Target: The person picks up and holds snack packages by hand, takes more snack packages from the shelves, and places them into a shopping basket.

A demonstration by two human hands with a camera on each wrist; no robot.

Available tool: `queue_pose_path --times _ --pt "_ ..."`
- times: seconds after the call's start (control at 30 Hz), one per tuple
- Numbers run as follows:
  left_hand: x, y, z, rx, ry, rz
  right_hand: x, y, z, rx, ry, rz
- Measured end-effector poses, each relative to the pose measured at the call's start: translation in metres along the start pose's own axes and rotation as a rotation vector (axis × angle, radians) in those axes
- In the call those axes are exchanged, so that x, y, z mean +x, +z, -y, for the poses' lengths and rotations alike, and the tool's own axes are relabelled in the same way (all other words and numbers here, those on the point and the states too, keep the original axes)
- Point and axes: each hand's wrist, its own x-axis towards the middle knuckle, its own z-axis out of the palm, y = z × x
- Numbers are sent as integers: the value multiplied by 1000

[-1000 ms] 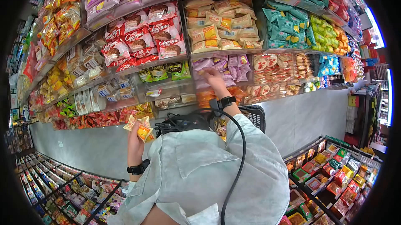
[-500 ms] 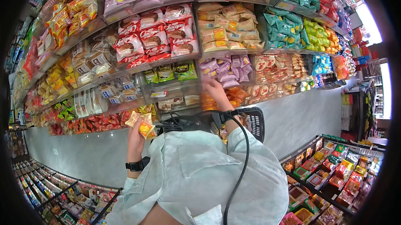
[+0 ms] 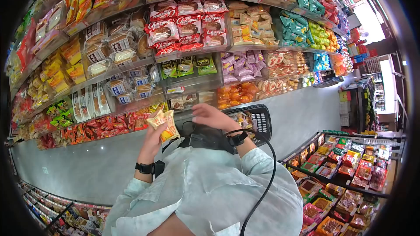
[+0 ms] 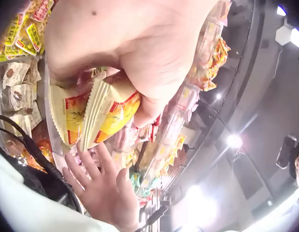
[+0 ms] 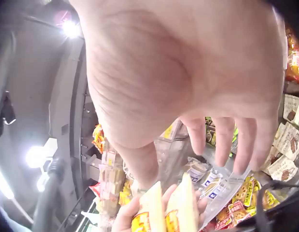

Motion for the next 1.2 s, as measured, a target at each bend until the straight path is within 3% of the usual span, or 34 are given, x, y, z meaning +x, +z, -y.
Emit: queue_pose_path --times 0.07,0.2,0.27,0.37,0.5,0.6,0.67,0.7,0.73,0.8,0.87,0.93,1.0,1.2 --pt "8 9 -4 116 25 111 -13 18 17 -37 69 74" --pt "12 58 -24 296 104 341 -35 50 36 94 -12 59" --pt "19 78 -16 430 210 431 -41 56 45 -10 -124 -19" --pt "22 101 -11 787 361 367 -48 49 46 -95 -264 -115" --pt "17 133 -27 777 287 505 -58 33 48 68 -352 -203" --pt "19 145 -32 916 457 539 -63 10 38 157 -431 -265" --pt "15 158 -66 1134 684 508 -73 -9 35 127 -422 -325" --pt "3 171 -97 1099 661 444 -78 -20 31 150 -421 -341" --pt "-15 192 -131 1150 778 349 -83 -32 26 172 -418 -358" --pt "-37 217 -194 1262 1073 -97 -95 -53 19 209 -409 -396" --pt "-92 268 -231 815 1460 177 -106 -71 6 325 -369 -411" --pt "-104 303 -233 744 1652 308 -108 -94 -15 311 -370 -438" --pt "-87 335 -223 852 1653 357 -109 -112 -28 300 -377 -403" --pt "6 391 -161 1260 1391 384 -129 -136 -17 308 -272 -348"
